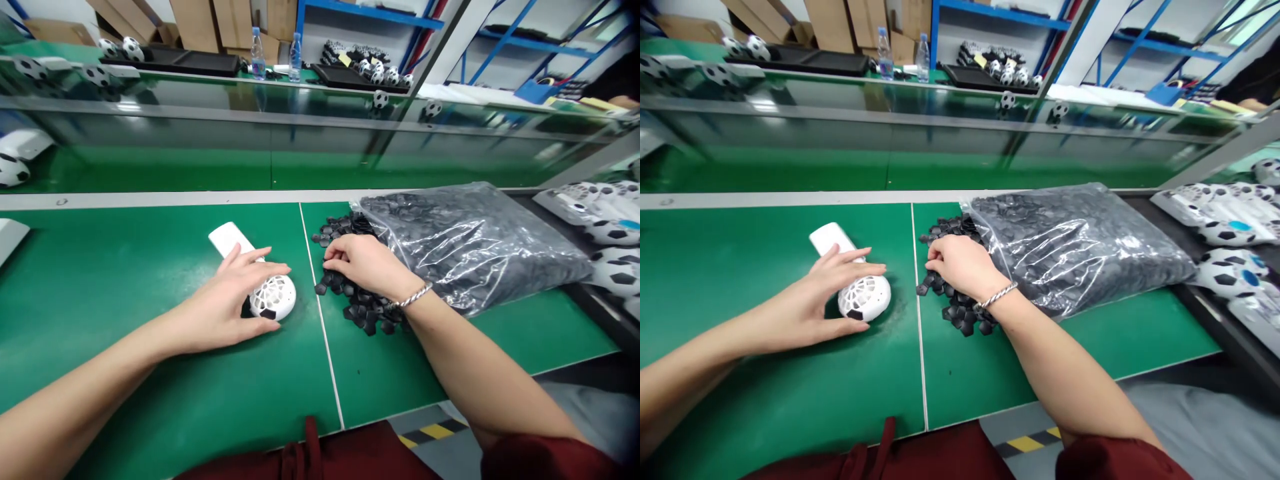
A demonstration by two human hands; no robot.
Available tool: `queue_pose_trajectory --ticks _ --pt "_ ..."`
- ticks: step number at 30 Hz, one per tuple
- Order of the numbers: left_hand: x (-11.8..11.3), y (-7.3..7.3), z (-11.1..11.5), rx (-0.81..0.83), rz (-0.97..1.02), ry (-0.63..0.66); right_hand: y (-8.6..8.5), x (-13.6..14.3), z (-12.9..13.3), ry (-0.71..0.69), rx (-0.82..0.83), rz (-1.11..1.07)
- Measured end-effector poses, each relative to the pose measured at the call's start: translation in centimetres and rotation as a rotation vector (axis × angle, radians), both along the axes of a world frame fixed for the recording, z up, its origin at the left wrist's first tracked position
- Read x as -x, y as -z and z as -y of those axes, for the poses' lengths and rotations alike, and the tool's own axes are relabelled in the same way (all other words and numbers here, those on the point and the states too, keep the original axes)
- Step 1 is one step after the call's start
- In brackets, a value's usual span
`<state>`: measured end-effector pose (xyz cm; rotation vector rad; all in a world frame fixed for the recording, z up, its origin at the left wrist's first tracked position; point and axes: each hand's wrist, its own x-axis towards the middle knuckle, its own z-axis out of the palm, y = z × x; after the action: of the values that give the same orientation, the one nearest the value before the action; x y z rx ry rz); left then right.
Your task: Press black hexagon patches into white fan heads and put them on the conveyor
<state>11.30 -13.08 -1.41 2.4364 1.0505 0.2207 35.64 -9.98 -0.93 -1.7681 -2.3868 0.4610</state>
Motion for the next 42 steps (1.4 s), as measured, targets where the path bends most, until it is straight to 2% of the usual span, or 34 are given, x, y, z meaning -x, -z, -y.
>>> queue_pose_trajectory --ticks 2,7,11,13,17,21,24,28,36,42 --pt "0.0 0.0 0.2 0.022 -0.006 0.028 0.5 0.4 0.2 -0.001 -0.03 0.079" --pt "-0.9 0.4 1.4 0.032 0.066 -0.145 1.3 1.7 0.9 -0.144 -0.213 0.327" --pt "-1.1 0.1 1.3 0.176 0.126 -0.082 1.3 1.9 0.8 -0.18 -0.276 0.368" --pt "-0.8 0.0 0.9 0.213 0.152 -0.065 1.1 1.5 0.5 -0.164 -0.222 0.285" --pt "-0.3 0.3 0.2 0.218 0.214 -0.013 0.6 1.2 0.6 -0.168 -0.097 -0.064" --pt "0.1 0.5 -0.1 0.237 0.235 0.008 0.2 2.0 1.6 -0.271 -0.041 -0.316" --pt "0.2 0.4 -0.3 0.249 0.244 0.027 0.1 2.5 2.1 -0.344 -0.085 -0.453" --pt "0.2 0.3 -0.3 0.245 0.238 0.035 0.0 2.4 2.3 -0.396 -0.164 -0.519" --pt "0.1 0.3 -0.3 0.25 0.226 0.033 -0.8 2.6 2.9 -0.482 -0.027 -0.464" --pt "0.1 0.2 -0.3 0.27 0.207 0.011 -0.9 2.7 3.3 -0.445 0.013 -0.527"
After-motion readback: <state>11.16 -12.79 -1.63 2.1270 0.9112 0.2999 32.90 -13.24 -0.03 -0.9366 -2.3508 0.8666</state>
